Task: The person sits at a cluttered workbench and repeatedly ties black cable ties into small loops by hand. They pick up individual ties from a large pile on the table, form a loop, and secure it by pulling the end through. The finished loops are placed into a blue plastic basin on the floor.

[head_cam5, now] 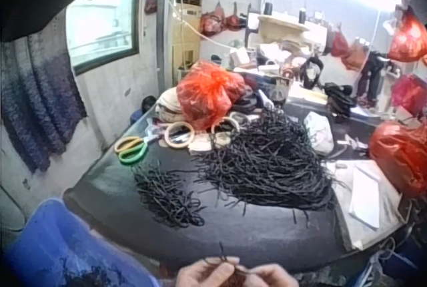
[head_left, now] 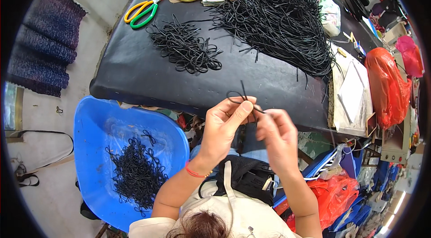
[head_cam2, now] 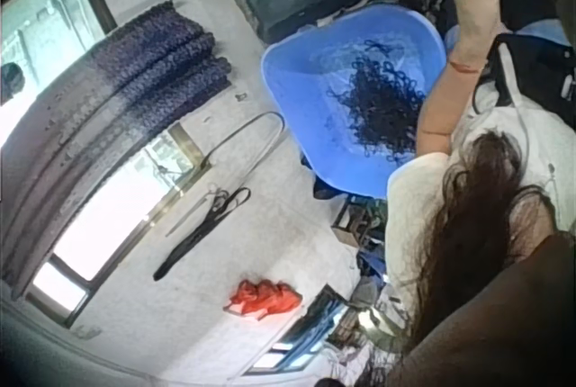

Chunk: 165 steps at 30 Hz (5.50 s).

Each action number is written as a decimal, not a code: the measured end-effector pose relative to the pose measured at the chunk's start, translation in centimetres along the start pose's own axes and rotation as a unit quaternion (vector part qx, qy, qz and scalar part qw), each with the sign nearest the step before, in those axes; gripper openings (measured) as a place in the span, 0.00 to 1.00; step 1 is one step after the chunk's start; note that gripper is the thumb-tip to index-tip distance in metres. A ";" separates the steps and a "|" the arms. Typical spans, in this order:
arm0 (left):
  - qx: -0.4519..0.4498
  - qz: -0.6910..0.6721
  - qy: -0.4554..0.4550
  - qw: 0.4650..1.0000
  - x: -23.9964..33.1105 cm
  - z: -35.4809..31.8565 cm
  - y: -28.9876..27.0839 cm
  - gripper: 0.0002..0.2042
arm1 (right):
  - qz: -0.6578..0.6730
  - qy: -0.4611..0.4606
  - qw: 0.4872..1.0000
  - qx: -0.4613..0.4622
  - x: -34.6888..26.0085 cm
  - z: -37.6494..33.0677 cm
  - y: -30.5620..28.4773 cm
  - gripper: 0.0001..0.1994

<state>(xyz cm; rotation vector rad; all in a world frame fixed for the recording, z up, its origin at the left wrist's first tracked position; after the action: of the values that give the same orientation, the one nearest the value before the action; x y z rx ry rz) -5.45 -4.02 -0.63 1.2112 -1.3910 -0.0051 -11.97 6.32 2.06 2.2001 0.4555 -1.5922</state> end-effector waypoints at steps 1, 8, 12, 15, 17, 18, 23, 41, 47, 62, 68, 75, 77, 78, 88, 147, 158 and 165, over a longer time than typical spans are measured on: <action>-0.020 0.037 -0.021 0.999 0.3 0.0 -0.2 0.10 | -0.035 -0.043 0.998 0.028 -0.6 0.5 -1.0 0.09; -0.078 0.084 -0.077 0.990 0.3 -0.9 0.1 0.10 | -0.049 -0.017 0.994 -0.091 -1.1 2.4 0.6 0.10; -0.062 0.069 -0.096 0.991 0.3 -1.2 0.1 0.10 | 0.004 0.036 0.996 -0.078 -0.6 2.3 0.7 0.11; -0.072 0.055 -0.100 0.991 0.1 -1.3 0.2 0.10 | 0.027 0.078 0.995 -0.055 -0.1 2.1 0.5 0.11; -0.085 0.051 -0.100 0.990 0.1 -1.4 0.2 0.10 | 0.045 0.119 0.991 -0.048 0.0 2.0 0.5 0.11; -0.082 0.047 -0.102 0.990 0.1 -1.4 0.2 0.10 | 0.044 0.116 0.991 -0.055 0.1 2.1 0.4 0.11; -0.016 0.008 -0.054 0.998 -0.8 -1.0 -0.4 0.09 | 0.043 0.051 0.997 -0.031 -0.8 2.6 0.8 0.17; 0.058 0.205 0.023 0.977 0.6 -0.7 -0.8 0.08 | -0.119 -0.066 0.987 -0.080 -0.5 2.3 -0.1 0.07; 0.053 0.214 0.008 0.975 0.8 -0.6 -1.2 0.09 | -0.213 -0.173 0.958 -0.080 -1.1 1.4 0.5 0.07; 0.025 0.200 -0.017 0.979 0.4 -0.8 -1.1 0.09 | -0.141 -0.016 0.986 -0.088 -0.5 2.9 0.3 0.14; 0.002 0.302 0.053 0.952 1.2 -1.2 -0.5 0.08 | -0.270 -0.317 0.909 -0.014 -2.5 1.6 1.2 0.12; 0.021 0.416 0.214 0.884 3.9 -0.7 -0.2 0.04 | -0.160 -0.116 0.980 -0.028 -0.7 3.3 0.0 0.08; 0.094 0.449 0.344 0.820 6.9 1.5 -1.7 0.03 | -0.122 -0.119 0.985 -0.025 -1.2 3.4 0.0 0.08; 0.127 0.499 0.394 0.761 9.2 2.4 -2.0 0.05 | -0.132 -0.122 0.983 -0.028 -1.1 3.4 -0.2 0.09; 0.169 0.691 0.355 0.607 14.4 14.8 -7.9 0.41 | -0.257 -0.139 0.949 -0.118 -0.5 6.6 6.2 0.25; -0.063 0.216 -0.141 0.964 2.4 -0.1 -2.3 0.11 | -0.380 -0.510 0.770 0.050 -5.7 2.9 -0.3 0.11; 0.088 0.169 0.056 0.980 0.9 1.3 -2.6 0.09 | -0.278 -0.334 0.899 -0.055 -2.8 2.9 2.7 0.17; 0.063 0.149 0.059 0.985 0.9 1.1 -1.8 0.10 | -0.226 -0.275 0.934 -0.029 -2.2 3.5 2.7 0.06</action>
<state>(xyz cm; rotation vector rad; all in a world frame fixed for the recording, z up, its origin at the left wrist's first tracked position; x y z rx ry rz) -4.87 -6.08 -1.39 1.0769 -1.4710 0.3623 -14.29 2.17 3.50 1.5624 0.8543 -2.2929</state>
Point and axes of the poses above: each hand's wrist, its own z-axis towards the middle knuckle, its own y-axis out of the palm, x = y × z, the point moved 5 cm from there along z, towards the middle knuckle, and after that the axes turned 11 degrees about x, right-handed, at the moved point
